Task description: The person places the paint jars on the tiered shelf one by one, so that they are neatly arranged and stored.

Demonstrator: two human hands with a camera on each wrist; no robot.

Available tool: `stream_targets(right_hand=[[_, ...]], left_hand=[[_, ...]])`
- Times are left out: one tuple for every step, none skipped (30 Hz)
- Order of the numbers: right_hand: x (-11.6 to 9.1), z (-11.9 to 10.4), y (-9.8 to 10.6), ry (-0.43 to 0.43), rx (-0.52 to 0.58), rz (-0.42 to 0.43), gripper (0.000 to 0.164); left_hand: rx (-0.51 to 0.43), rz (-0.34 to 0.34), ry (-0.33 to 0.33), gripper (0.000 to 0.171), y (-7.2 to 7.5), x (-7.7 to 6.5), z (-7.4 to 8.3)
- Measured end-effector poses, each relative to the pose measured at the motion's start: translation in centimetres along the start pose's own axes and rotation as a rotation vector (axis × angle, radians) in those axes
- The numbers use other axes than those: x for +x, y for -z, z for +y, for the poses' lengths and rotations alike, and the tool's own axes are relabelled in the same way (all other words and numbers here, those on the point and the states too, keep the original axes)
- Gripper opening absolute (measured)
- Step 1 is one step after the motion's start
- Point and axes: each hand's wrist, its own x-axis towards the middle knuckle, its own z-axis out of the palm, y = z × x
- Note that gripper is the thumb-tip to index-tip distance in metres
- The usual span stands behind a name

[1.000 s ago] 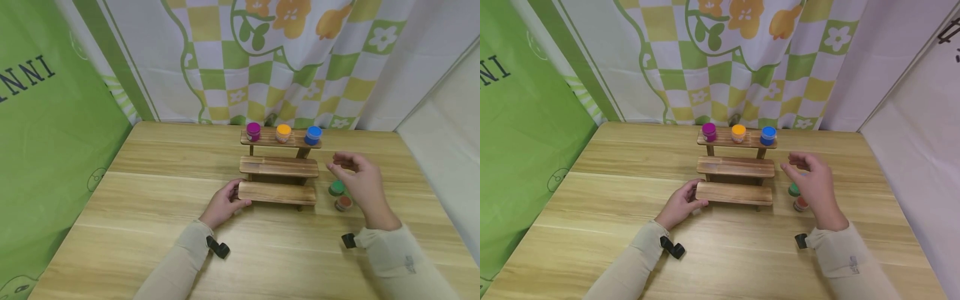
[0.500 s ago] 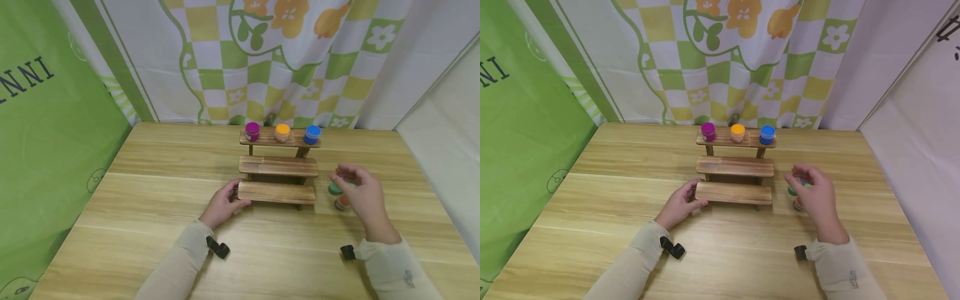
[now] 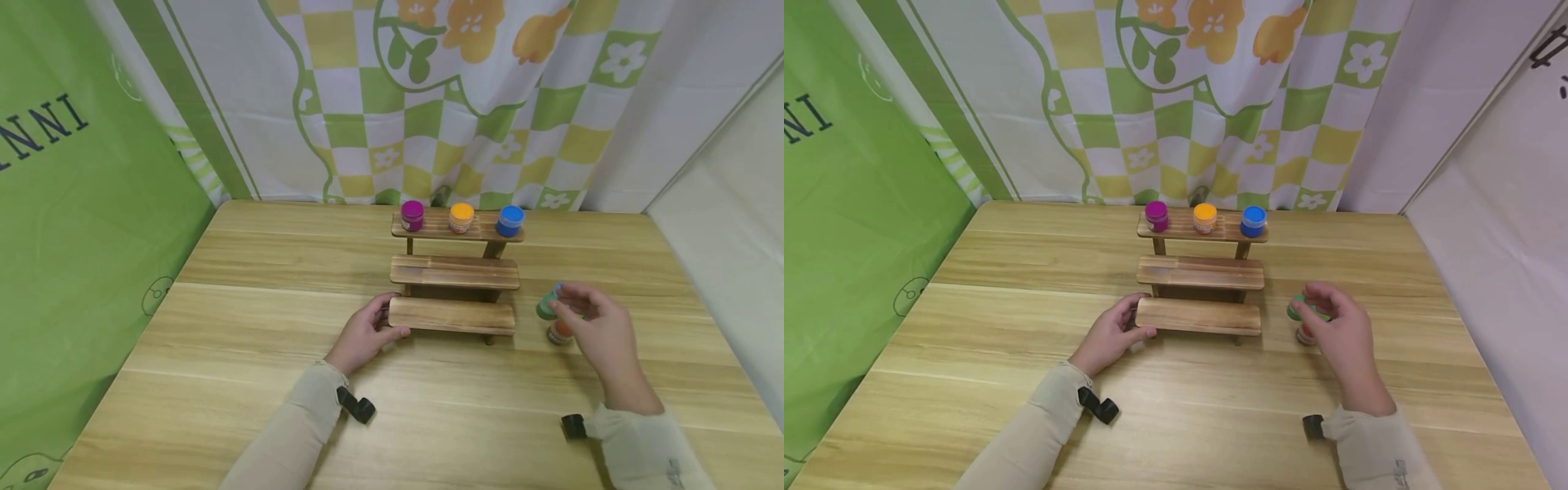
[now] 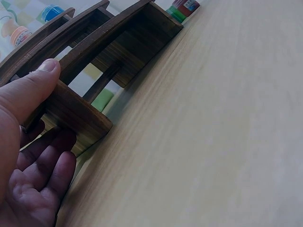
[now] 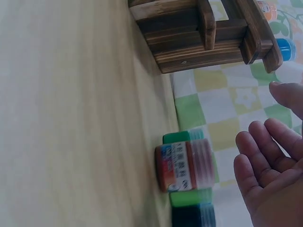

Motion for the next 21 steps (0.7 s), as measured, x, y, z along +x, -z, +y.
stream_targets(right_hand=[[-0.1, 0.1, 0.0, -0.004, 0.006, -0.003, 0.051], [-0.1, 0.3, 0.0, -0.01, 0.013, -0.007, 0.052], [-0.2, 0.4, 0.0, -0.02, 0.019, -0.011, 0.053], [-0.3, 0.6, 0.0, -0.026, 0.023, -0.013, 0.053], [-0.4, 0.7, 0.0, -0.034, 0.022, -0.016, 0.054], [-0.4, 0.8, 0.1, -0.041, 0.016, -0.019, 0.055], [-0.5, 1.0, 0.1, -0.05, 0.011, -0.021, 0.055], [-0.6, 1.1, 0.1, -0.054, 0.004, -0.023, 0.055], [-0.6, 1.2, 0.1, -0.058, -0.005, -0.024, 0.055], [-0.7, 1.2, 0.1, -0.061, -0.011, -0.026, 0.054], [-0.8, 1.3, 0.2, -0.066, -0.012, -0.028, 0.054], [-0.8, 1.4, 0.2, -0.069, -0.006, -0.031, 0.054], [-0.8, 1.4, 0.2, -0.074, -0.003, -0.034, 0.054], [-0.9, 1.5, 0.2, -0.075, 0.0, -0.035, 0.053], [-0.9, 1.5, 0.2, -0.078, 0.006, -0.038, 0.054], [-0.9, 1.6, 0.2, -0.081, 0.013, -0.041, 0.054], [-1.0, 1.6, 0.2, -0.081, 0.015, -0.041, 0.054], [-1.0, 1.7, 0.2, -0.079, 0.014, -0.043, 0.054], [-1.1, 1.8, 0.2, -0.077, 0.009, -0.048, 0.055], [-1.2, 2.0, 0.3, -0.075, 0.012, -0.055, 0.055], [-1.4, 2.1, 0.3, -0.072, 0.009, -0.061, 0.055]], left_hand=[[0.0, 0.0, -0.002, 0.069, 0.0, 0.0, 0.0], [0.001, -0.001, -0.004, 0.069, 0.0, 0.0, 0.0], [0.002, -0.001, -0.004, 0.069, 0.0, 0.0, -0.1], [0.003, -0.001, -0.006, 0.069, 0.0, 0.0, -0.1], [0.003, -0.001, -0.008, 0.069, 0.0, 0.0, -0.1], [0.003, -0.001, -0.008, 0.069, 0.1, 0.1, -0.1], [0.003, -0.001, -0.013, 0.07, 0.1, 0.1, -0.1], [0.003, 0.0, -0.013, 0.07, 0.1, 0.1, -0.1], [0.002, 0.0, -0.015, 0.07, 0.1, 0.1, -0.1], [0.002, 0.001, -0.018, 0.07, 0.1, 0.1, -0.1], [0.003, 0.001, -0.02, 0.07, 0.1, 0.1, -0.1], [0.003, 0.0, -0.024, 0.07, 0.1, 0.1, -0.1], [0.003, 0.0, -0.024, 0.07, 0.1, 0.1, -0.1], [0.003, 0.0, -0.022, 0.07, 0.1, 0.1, -0.1], [0.004, 0.0, -0.024, 0.07, 0.1, 0.1, -0.1], [0.004, 0.001, -0.025, 0.07, 0.1, 0.1, -0.1], [0.004, 0.001, -0.023, 0.07, 0.1, 0.1, -0.1], [0.003, 0.001, -0.024, 0.07, 0.1, 0.1, -0.1], [0.003, 0.002, -0.018, 0.07, 0.1, 0.0, -0.1], [0.002, 0.003, -0.013, 0.07, 0.0, -0.1, -0.1], [0.0, 0.002, -0.004, 0.07, 0.0, -0.1, -0.1]])
